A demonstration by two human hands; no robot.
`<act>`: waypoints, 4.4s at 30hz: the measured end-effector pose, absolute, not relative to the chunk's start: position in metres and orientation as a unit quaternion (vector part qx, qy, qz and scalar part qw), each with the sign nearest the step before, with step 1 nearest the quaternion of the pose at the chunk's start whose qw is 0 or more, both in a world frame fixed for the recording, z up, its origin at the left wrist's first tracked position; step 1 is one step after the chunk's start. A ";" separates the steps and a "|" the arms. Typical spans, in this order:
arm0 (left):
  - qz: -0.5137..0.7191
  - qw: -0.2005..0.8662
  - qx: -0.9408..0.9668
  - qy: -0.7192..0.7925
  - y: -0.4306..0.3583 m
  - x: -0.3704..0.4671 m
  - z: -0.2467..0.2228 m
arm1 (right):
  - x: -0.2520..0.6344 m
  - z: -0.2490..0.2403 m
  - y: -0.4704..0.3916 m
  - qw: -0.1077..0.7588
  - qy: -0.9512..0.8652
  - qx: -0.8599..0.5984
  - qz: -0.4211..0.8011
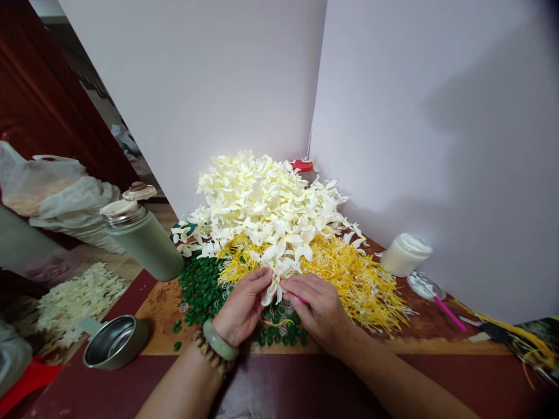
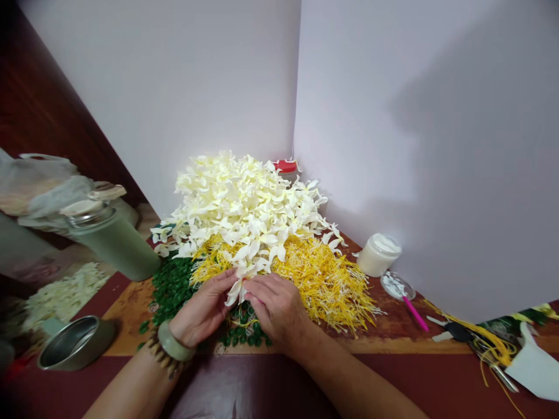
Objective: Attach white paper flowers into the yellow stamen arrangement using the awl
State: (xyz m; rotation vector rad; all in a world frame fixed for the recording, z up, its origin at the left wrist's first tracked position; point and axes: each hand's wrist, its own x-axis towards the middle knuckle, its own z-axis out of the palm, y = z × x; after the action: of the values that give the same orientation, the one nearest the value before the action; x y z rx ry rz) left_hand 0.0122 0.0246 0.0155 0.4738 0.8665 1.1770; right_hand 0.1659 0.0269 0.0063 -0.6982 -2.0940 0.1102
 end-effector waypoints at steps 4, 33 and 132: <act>0.529 0.730 0.205 0.381 0.023 0.011 0.019 | 0.164 0.007 0.027 0.440 -0.851 -0.283 0.036; 0.418 0.675 0.364 0.488 0.009 -0.001 0.031 | 0.184 0.022 0.027 0.506 -0.740 -0.369 0.246; 0.574 0.684 0.281 0.352 -0.002 0.043 0.024 | 0.163 0.004 0.012 0.474 -0.762 -0.358 0.257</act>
State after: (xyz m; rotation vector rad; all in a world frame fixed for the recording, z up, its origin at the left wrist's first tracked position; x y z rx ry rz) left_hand 0.0427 -0.0022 0.0238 0.6300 0.7901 1.2857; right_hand 0.1629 0.0119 0.0036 -0.8748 -1.8641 0.6295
